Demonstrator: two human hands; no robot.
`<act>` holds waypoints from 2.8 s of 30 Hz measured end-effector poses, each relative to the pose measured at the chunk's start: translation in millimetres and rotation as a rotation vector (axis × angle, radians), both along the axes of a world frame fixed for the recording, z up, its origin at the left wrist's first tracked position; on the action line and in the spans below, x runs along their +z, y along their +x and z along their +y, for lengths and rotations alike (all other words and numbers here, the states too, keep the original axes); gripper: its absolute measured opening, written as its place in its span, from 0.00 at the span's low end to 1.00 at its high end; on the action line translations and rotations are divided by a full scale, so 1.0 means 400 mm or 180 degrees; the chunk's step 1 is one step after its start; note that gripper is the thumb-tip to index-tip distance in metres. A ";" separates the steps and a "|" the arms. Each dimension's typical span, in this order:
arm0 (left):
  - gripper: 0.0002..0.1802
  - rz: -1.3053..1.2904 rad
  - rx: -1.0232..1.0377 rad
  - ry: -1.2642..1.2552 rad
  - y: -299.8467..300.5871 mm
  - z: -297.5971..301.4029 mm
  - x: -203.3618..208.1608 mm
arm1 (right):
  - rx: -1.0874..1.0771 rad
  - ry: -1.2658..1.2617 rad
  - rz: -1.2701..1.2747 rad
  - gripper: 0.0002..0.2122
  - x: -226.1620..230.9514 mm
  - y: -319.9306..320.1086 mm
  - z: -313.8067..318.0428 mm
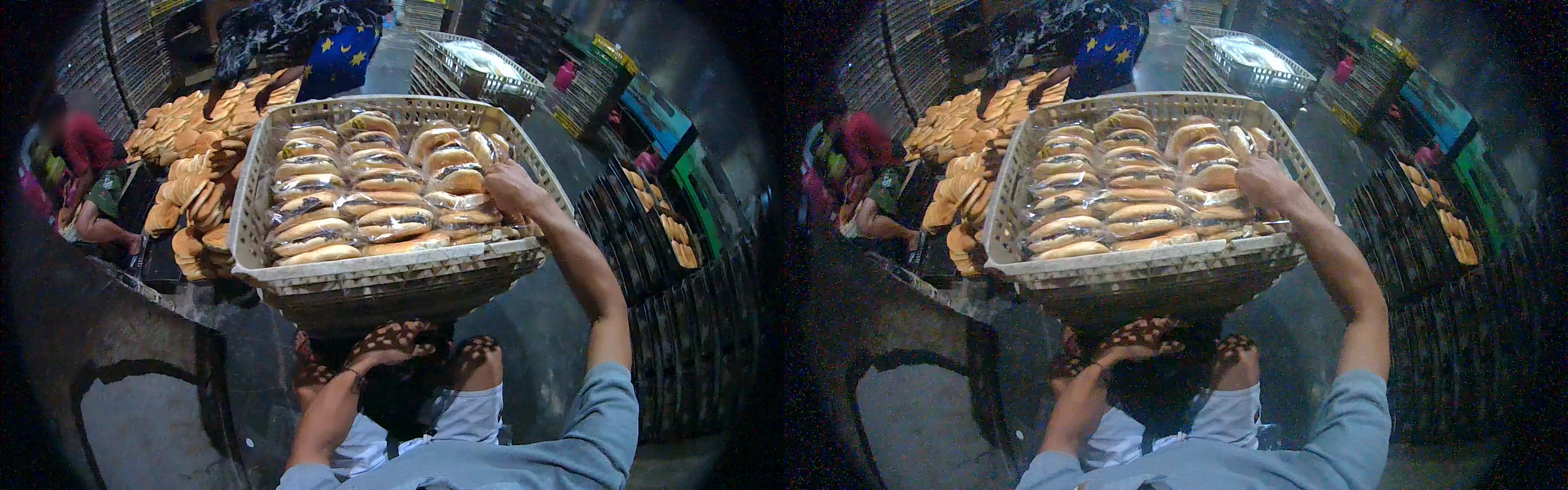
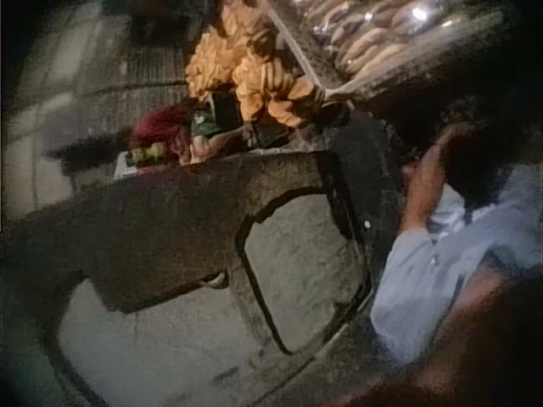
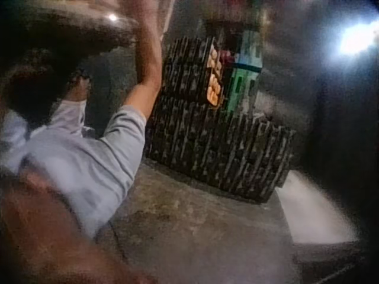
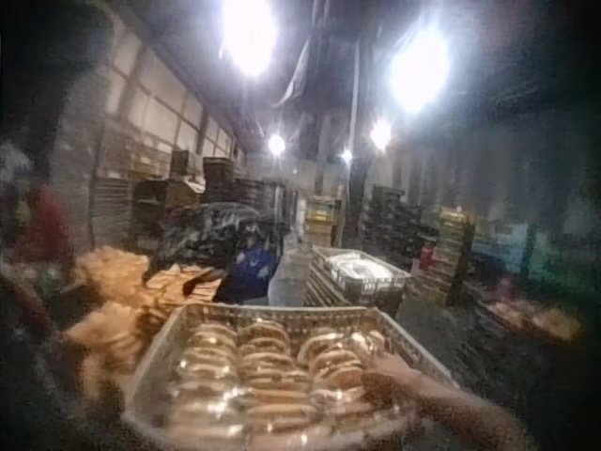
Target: The person repeatedly picks buns from a crate, places them into clear plastic bags, seals the bags, and returns them to the crate. The process is performed one at a time in a continuous loop.
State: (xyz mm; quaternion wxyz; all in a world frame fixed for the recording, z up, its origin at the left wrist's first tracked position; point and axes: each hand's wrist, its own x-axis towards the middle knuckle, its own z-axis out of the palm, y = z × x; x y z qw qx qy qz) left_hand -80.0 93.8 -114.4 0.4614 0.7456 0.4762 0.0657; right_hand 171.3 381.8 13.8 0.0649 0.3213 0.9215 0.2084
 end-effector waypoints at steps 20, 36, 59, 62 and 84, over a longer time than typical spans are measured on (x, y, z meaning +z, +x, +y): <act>0.43 -0.2791 0.1352 0.1475 0.006 -0.130 0.264 | 0.0975 -0.0316 0.3536 0.05 0.365 0.019 -0.358; 0.18 -0.4313 0.2195 0.0933 0.073 -0.163 0.104 | 0.1205 -0.0961 0.2609 0.03 0.272 0.019 -0.671; 0.40 -0.4081 0.2609 0.0657 0.115 -0.226 0.221 | -0.0287 -0.2094 0.4753 0.14 -0.041 -0.021 -0.852; 0.38 -0.3830 0.2581 0.0972 0.115 -0.220 0.236 | -0.0617 -0.1614 0.4842 0.09 -0.048 -0.072 -0.891; 0.50 -0.4560 0.2160 0.0310 0.128 -0.224 0.289 | -0.0359 -0.2014 0.5502 0.20 -0.137 -0.042 -0.885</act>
